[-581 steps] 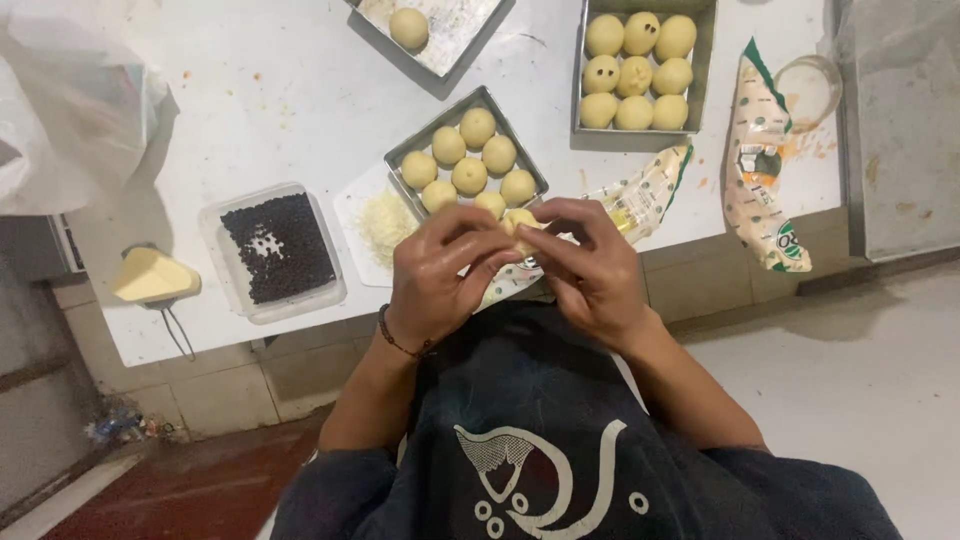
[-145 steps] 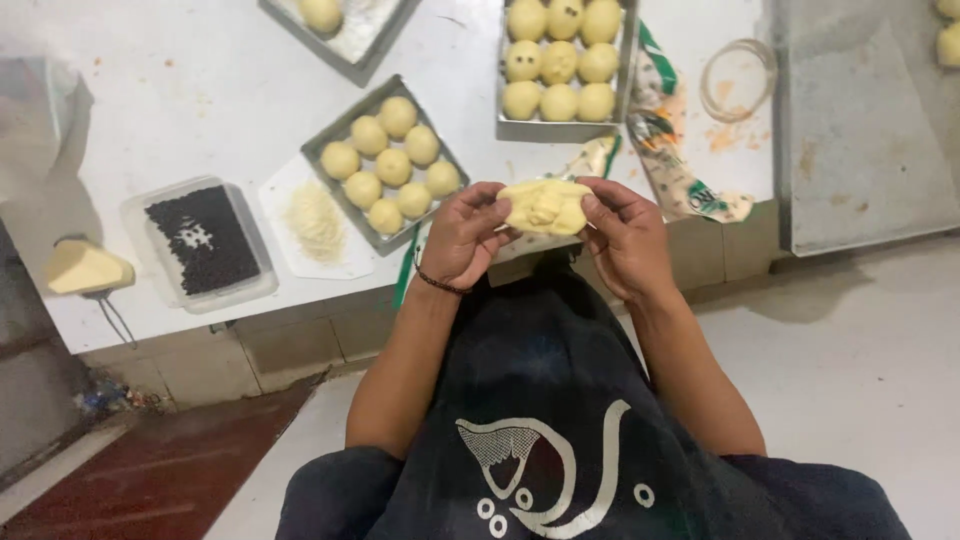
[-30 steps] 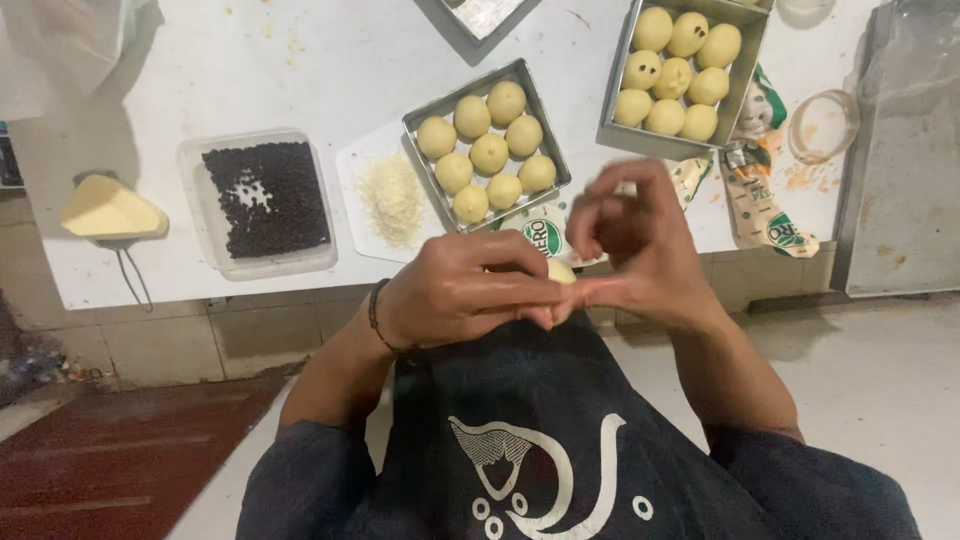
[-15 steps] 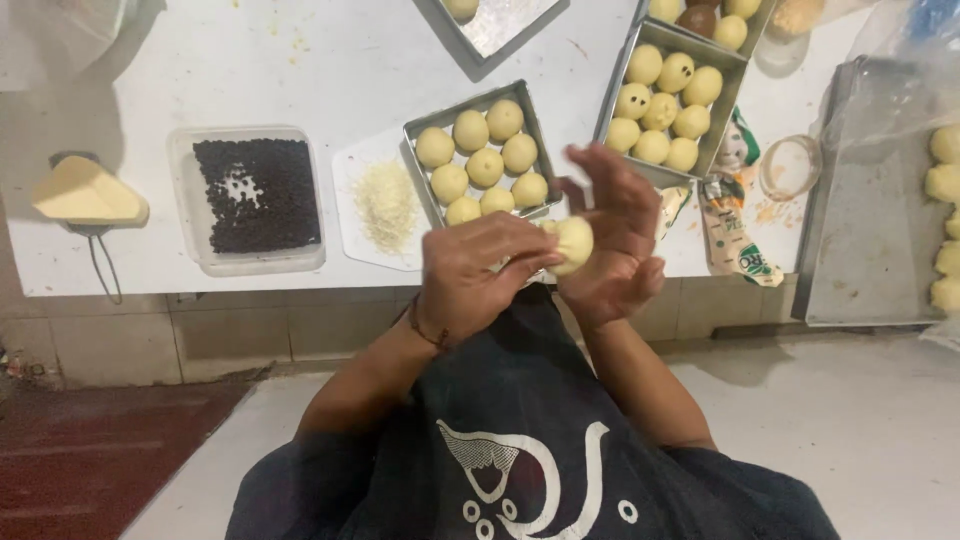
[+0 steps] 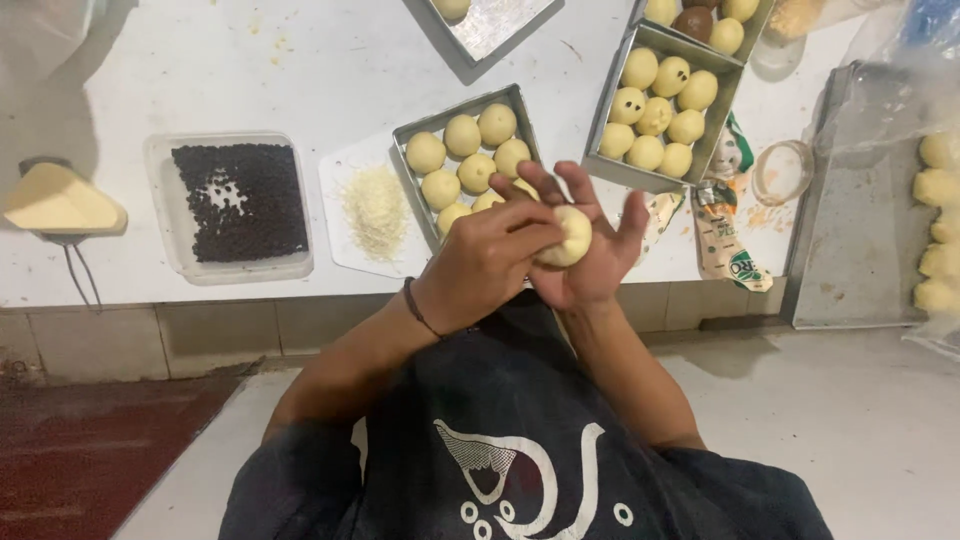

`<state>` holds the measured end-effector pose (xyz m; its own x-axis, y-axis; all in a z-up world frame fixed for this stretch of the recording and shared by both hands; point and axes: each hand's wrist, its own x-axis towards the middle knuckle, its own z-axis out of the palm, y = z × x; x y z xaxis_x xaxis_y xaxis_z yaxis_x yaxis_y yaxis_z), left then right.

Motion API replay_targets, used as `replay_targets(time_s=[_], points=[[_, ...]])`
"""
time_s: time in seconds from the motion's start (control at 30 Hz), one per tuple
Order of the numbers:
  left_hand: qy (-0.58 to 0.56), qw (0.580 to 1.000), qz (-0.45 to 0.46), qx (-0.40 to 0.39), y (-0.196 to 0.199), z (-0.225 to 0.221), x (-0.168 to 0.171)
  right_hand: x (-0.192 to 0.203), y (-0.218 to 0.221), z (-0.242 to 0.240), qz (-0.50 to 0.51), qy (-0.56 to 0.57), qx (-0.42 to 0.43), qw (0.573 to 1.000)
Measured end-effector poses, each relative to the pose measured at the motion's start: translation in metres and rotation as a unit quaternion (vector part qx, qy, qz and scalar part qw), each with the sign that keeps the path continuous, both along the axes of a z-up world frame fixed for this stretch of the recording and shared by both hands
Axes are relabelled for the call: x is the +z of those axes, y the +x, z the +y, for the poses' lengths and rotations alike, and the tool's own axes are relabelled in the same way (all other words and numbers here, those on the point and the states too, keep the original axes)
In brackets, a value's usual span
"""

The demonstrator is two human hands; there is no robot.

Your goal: Shaping and filling dough into balls and arranging them in baking trays

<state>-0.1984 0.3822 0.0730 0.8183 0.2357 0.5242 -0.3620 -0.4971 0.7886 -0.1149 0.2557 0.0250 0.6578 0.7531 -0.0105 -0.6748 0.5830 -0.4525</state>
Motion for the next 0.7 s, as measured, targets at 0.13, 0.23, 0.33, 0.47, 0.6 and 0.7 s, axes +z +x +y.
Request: replay_targets(time_s=[0.13, 0.23, 0.33, 0.47, 0.6, 0.7], points=[[-0.007, 0.994, 0.024, -0.102, 0.001, 0.026, 0.016, -0.003, 0.012, -0.003, 0.257, 0.047, 0.137, 0.955], [0.065, 0.994, -0.004, -0.085, 0.004, 0.035, -0.002, -0.009, 0.009, -0.002, 0.264, -0.045, 0.206, 0.941], [0.013, 0.998, 0.003, -0.061, 0.007, 0.041, -0.004, -0.007, 0.012, 0.019, 0.113, -0.111, 0.087, 0.984], [0.026, 0.995, 0.046, -0.084, 0.009, 0.049, -0.017, 0.012, 0.013, 0.034, 0.186, -0.058, 0.066, 0.979], [0.045, 0.995, 0.022, -0.083, 0.010, 0.066, -0.020, -0.017, 0.012, 0.026, 0.240, -0.107, 0.136, 0.955], [0.014, 0.996, 0.048, -0.071, 0.007, 0.068, -0.043, 0.012, 0.013, 0.061, 0.069, -0.233, 0.037, 0.969]])
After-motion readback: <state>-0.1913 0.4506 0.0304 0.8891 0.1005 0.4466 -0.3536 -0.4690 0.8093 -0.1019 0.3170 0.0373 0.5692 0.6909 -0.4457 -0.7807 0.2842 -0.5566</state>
